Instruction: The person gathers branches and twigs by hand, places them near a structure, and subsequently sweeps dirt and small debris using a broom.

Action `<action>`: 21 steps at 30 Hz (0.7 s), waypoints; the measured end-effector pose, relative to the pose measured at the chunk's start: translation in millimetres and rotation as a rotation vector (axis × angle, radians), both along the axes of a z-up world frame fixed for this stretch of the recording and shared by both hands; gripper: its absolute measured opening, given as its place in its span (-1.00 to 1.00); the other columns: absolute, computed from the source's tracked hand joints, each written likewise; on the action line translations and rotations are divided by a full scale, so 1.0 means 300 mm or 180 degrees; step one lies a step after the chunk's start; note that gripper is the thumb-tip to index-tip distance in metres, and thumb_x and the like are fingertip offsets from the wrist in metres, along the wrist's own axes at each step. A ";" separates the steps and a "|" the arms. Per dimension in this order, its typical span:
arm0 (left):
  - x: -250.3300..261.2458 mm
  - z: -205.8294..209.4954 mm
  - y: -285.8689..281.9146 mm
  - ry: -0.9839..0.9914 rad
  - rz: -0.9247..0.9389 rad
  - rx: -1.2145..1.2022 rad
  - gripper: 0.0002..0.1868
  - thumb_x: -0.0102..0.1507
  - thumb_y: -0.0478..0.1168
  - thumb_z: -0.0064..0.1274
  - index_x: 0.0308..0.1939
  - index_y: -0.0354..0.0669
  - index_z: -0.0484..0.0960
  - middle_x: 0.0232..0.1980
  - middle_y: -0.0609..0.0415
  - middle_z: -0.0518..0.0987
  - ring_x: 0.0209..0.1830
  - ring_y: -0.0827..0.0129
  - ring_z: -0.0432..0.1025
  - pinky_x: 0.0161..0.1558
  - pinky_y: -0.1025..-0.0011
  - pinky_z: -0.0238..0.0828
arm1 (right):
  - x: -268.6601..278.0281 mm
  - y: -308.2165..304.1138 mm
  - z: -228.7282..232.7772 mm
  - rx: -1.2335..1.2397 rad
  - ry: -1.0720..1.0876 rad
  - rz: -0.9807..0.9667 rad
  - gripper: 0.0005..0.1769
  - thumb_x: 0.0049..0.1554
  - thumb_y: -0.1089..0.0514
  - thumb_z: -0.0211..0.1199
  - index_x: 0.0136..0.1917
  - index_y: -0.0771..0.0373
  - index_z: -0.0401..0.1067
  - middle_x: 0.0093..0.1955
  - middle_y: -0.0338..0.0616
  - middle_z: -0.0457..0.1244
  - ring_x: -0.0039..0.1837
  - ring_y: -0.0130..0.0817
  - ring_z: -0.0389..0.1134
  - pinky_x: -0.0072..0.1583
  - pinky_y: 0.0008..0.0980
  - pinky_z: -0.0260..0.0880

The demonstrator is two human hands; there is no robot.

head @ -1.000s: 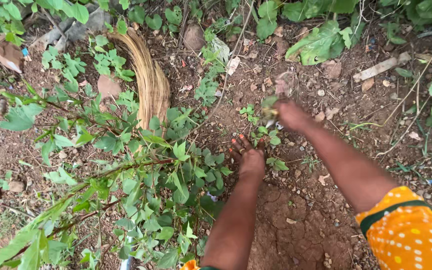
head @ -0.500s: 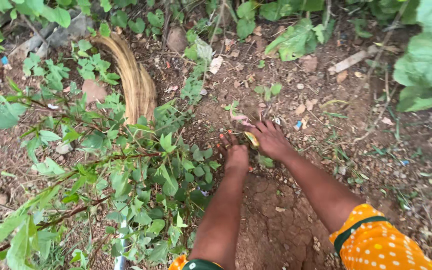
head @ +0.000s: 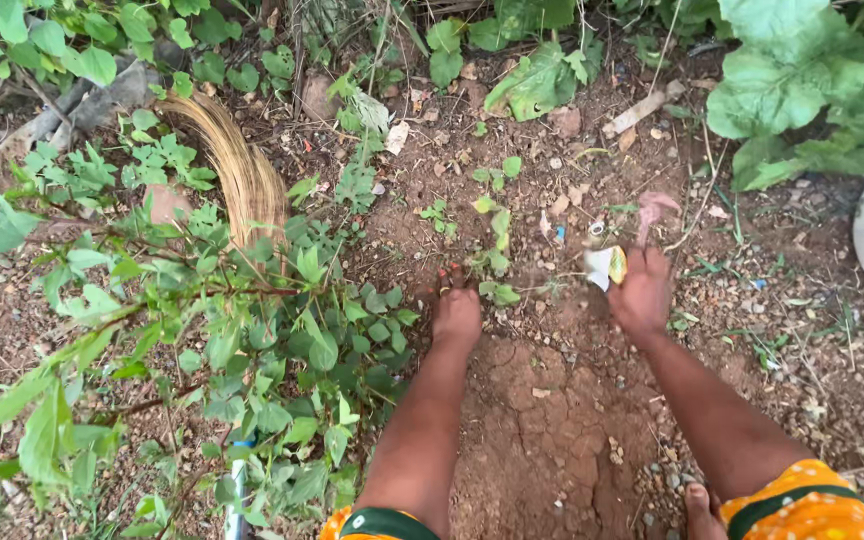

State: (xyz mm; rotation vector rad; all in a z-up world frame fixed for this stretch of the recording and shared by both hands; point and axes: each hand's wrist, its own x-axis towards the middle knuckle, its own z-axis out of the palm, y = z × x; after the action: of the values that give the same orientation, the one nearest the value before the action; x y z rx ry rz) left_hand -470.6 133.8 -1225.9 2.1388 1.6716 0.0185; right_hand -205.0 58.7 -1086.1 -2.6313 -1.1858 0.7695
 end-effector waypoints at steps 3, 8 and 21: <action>0.005 0.107 0.005 -0.0139 0.0495 -0.1488 -0.49 0.48 -0.06 -0.39 0.09 -0.31 0.65 0.23 -0.30 0.58 0.23 -0.09 0.49 0.27 0.07 0.44 | 0.057 0.006 -0.121 -0.0113 -0.0556 0.0505 -0.24 0.09 0.09 0.24 0.54 0.07 0.15 0.50 0.05 0.05 0.45 0.02 0.05 0.43 -0.04 0.10; -0.011 0.201 0.006 -0.0538 0.0950 -0.1655 -0.53 0.44 -0.07 -0.31 0.04 -0.34 0.63 0.19 -0.35 0.51 0.18 -0.17 0.45 0.21 0.01 0.37 | -0.166 0.040 -0.112 -0.0254 -0.0498 0.1166 -0.12 0.05 -0.05 0.29 0.59 -0.12 0.05 0.63 0.03 -0.15 0.54 0.21 -0.21 0.47 0.20 -0.15; -0.092 0.382 -0.010 -0.0455 0.0432 -0.1341 -0.79 0.26 -0.32 0.07 -0.09 -0.25 0.74 -0.01 -0.26 0.67 -0.06 -0.01 0.60 0.04 0.14 0.57 | -0.229 -0.037 -0.372 0.0462 -0.0264 0.1445 -0.72 0.10 0.26 0.11 0.07 0.32 0.46 0.00 0.10 0.27 0.06 -0.01 0.31 0.09 -0.03 0.39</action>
State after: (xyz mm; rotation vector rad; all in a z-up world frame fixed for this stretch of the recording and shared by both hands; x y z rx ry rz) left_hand -498.3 131.0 -1111.4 1.6730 1.5712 -0.1269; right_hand -273.7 47.7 -1197.7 -2.3210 -1.8219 0.6107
